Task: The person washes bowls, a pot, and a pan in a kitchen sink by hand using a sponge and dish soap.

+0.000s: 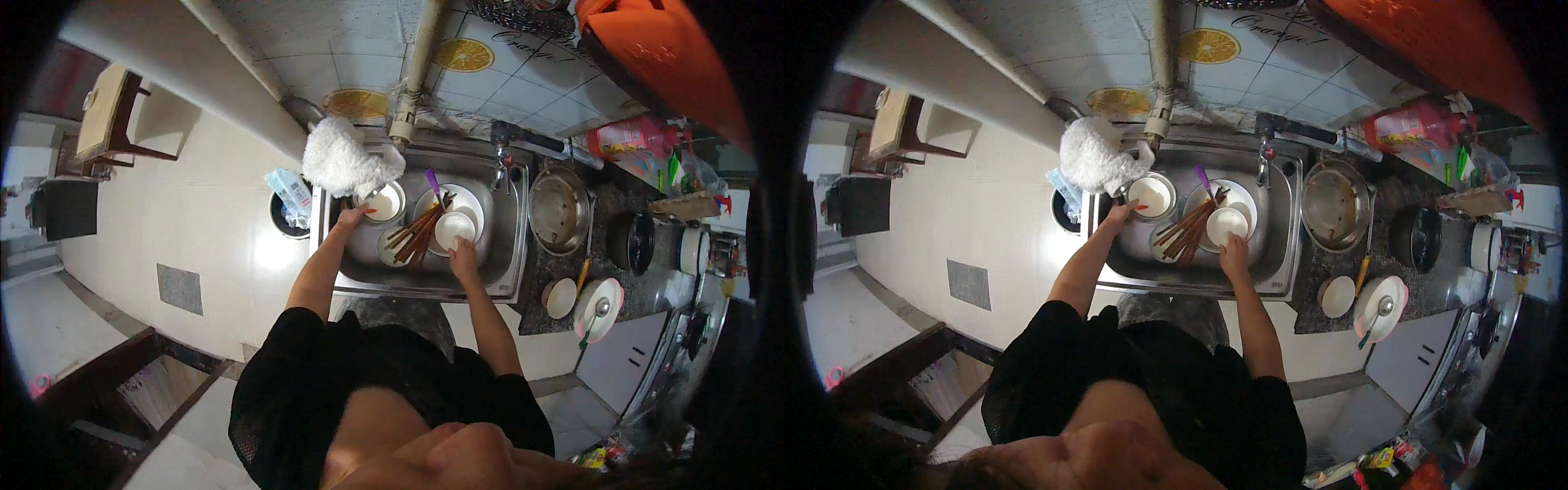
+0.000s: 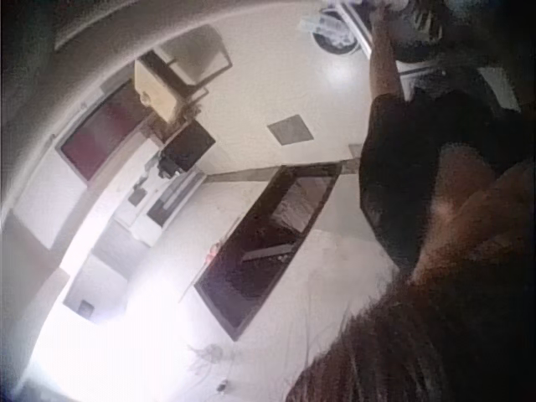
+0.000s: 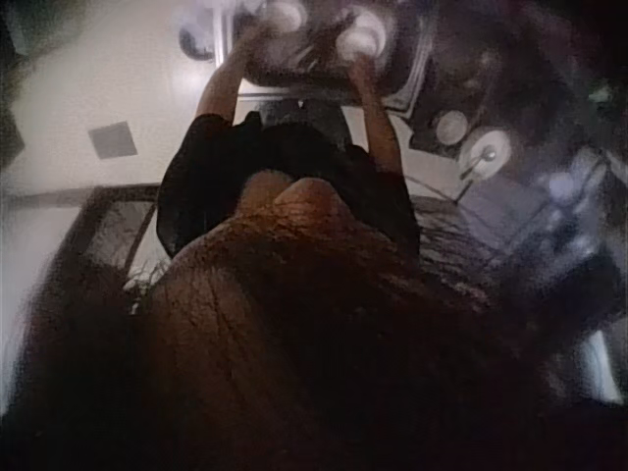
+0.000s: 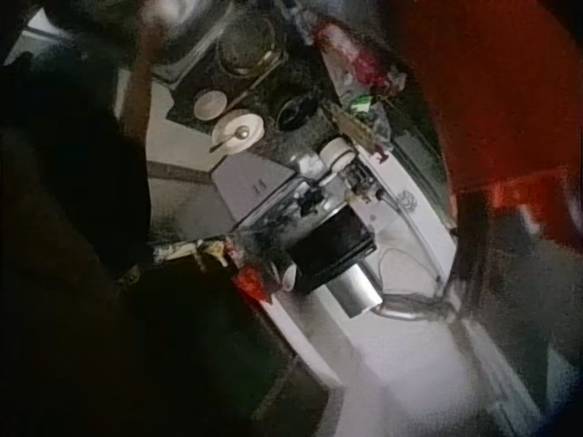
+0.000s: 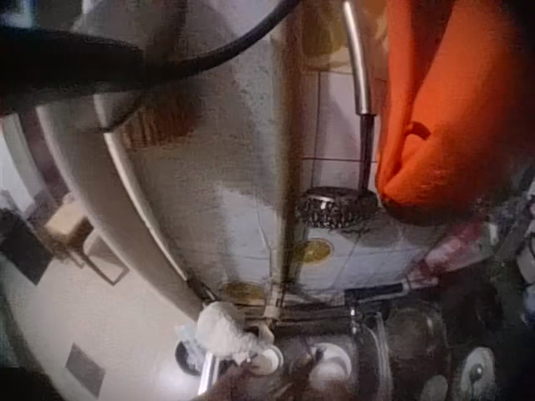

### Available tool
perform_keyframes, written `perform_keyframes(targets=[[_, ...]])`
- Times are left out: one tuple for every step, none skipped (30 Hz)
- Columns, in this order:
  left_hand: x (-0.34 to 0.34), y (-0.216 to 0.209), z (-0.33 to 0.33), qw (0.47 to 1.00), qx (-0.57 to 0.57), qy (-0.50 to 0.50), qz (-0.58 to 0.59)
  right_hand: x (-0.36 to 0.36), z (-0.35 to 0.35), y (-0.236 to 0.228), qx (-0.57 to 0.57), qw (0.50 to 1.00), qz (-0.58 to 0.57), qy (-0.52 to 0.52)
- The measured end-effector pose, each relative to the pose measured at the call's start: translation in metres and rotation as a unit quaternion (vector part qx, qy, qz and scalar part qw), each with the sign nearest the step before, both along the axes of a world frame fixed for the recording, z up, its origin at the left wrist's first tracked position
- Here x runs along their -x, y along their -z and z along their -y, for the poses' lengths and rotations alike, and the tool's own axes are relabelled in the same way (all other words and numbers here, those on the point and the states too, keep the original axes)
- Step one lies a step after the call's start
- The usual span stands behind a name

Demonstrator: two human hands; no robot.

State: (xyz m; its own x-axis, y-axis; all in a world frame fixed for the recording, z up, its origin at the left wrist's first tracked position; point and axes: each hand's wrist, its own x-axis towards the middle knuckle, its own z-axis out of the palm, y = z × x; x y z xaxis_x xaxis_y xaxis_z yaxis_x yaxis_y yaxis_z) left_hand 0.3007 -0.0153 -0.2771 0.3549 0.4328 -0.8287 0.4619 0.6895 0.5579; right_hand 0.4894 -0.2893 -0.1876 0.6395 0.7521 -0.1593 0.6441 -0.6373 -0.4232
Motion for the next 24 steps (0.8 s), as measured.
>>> perform_keyframes(targets=[[0.005,0.024,-0.007,0.999,0.027,0.025,0.011,0.0,0.001,-0.004,-0.039,0.998,0.034,0.032],[0.013,0.057,-0.014,0.997,0.057,0.035,0.041,0.0,0.002,-0.006,-0.078,0.993,0.068,0.062],[0.02,0.086,-0.018,0.994,0.076,0.02,0.08,-0.001,0.01,0.008,-0.09,0.987,0.058,0.123],[0.024,0.106,-0.018,0.989,0.096,0.014,0.113,-0.005,0.029,0.038,-0.098,0.976,0.052,0.19],[0.024,0.101,-0.011,0.983,0.1,-0.007,0.153,-0.006,0.046,0.06,-0.104,0.958,0.046,0.262],[0.02,0.101,-0.011,0.991,0.09,0.009,0.098,-0.008,0.045,0.056,-0.109,0.917,-0.171,0.345],[0.016,0.103,-0.01,0.996,0.08,0.023,0.042,-0.012,0.044,0.045,-0.11,0.824,-0.376,0.408],[0.047,0.178,-0.021,0.988,0.115,-0.03,0.098,-0.018,0.026,0.025,-0.101,0.694,-0.571,0.426],[0.034,0.175,-0.019,0.99,0.111,-0.024,0.082,-0.019,0.027,0.033,-0.127,0.675,-0.578,0.44],[0.034,0.149,-0.016,0.993,0.098,-0.034,0.062,-0.018,0.02,0.043,-0.146,0.659,-0.594,0.439],[0.021,0.121,-0.007,0.994,0.1,-0.01,0.034,-0.008,0.033,0.049,-0.176,0.625,-0.598,0.469],[0.022,0.107,-0.003,0.984,0.133,-0.041,0.11,-0.007,0.034,0.053,-0.19,0.618,-0.609,0.46],[0.019,0.087,-0.001,0.982,0.119,-0.053,0.136,-0.008,0.034,0.062,-0.203,0.613,-0.619,0.446],[0.014,0.061,0.001,0.979,0.105,-0.063,0.161,-0.008,0.034,0.071,-0.216,0.607,-0.63,0.433],[0.012,0.041,0.007,0.975,0.09,-0.079,0.187,-0.01,0.031,0.075,-0.207,0.602,-0.637,0.435],[0.013,0.03,0.009,0.972,0.091,-0.106,0.188,-0.012,0.026,0.078,-0.2,0.597,-0.643,0.436],[0.014,0.019,0.012,0.969,0.092,-0.132,0.189,-0.013,0.022,0.079,-0.192,0.592,-0.649,0.438],[0.016,0.008,0.015,0.964,0.088,-0.162,0.191,-0.014,0.018,0.075,-0.182,0.603,-0.635,0.446],[0.016,-0.005,0.014,0.959,0.084,-0.189,0.193,-0.015,0.012,0.067,-0.175,0.614,-0.621,0.455],[0.013,-0.019,0.013,0.955,0.095,-0.217,0.179,-0.015,0.006,0.064,-0.167,0.625,-0.606,0.463],[0.013,-0.026,0.014,0.958,0.075,-0.206,0.186,-0.017,0.005,0.066,-0.155,0.633,-0.603,0.461],[0.015,-0.033,0.016,0.96,0.054,-0.196,0.193,-0.021,0.007,0.071,-0.143,0.641,-0.599,0.458],[0.018,-0.04,0.017,0.962,0.033,-0.186,0.199,-0.023,0.006,0.075,-0.13,0.65,-0.595,0.454],[0.021,-0.049,0.019,0.955,0.031,-0.195,0.221,-0.024,0.005,0.076,-0.148,0.647,-0.607,0.437]])
